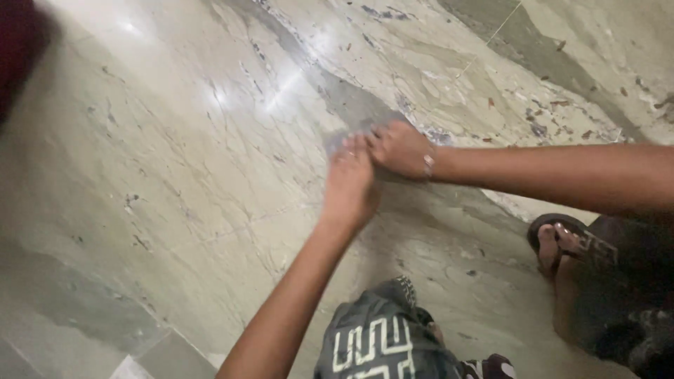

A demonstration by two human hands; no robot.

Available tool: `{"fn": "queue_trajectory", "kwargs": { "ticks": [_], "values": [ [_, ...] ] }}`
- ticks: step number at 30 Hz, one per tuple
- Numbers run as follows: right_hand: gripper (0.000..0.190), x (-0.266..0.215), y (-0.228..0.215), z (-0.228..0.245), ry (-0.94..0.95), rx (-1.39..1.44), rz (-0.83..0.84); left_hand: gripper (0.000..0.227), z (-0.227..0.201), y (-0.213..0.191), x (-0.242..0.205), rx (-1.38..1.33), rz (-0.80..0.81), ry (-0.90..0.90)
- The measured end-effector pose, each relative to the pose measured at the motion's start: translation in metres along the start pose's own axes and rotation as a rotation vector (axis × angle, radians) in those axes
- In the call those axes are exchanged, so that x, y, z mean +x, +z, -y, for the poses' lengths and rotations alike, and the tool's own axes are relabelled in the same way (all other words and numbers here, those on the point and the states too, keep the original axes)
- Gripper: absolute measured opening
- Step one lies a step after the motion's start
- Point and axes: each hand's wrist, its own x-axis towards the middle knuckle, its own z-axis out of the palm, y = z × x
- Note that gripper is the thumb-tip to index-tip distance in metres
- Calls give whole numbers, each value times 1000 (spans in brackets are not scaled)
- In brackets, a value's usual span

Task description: The person kneels on a marble floor and uses a flat scraper blade to scrape dried debris and residue off the floor surface, working across different spots and pushing the loosened material aside as they move along the floor.

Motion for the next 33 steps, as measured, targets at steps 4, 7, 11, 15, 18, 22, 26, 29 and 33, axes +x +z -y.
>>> {"fn": "queue_trajectory", "kwargs": {
  "ticks": [4, 7, 11, 15, 18, 22, 26, 29, 33],
  "values": [
    [35, -129, -42, 64, -297, 52, 568, 58, -45, 29, -52, -391, 735, 248],
    [43, -204, -14, 85, -270, 133, 615, 66, -82, 108, -115, -421, 606, 524],
    [56, -182, 41, 28, -150, -55, 194, 57, -86, 193, -94, 268, 216, 399],
    [51, -99, 88, -58, 41, -121, 127, 68, -27, 180, 39, 185, 363, 235],
    [44, -96, 61, -57, 39, -70, 167, 65, -40, 140, 46, 160, 497, 112],
    [49, -143, -10, 21, -314, 81, 396, 53, -84, 106, -69, 11, 401, 216],
    [50, -155, 38, 54, -355, 105, 482, 47, -72, 159, -124, 126, 378, 307],
    [59, -74, 95, 27, -126, -57, -46, 55, 6, 170, -69, 371, 352, 230],
    [49, 30, 114, -28, -6, -63, -66, 51, 81, 162, 27, 377, 338, 61]
  ]
}}
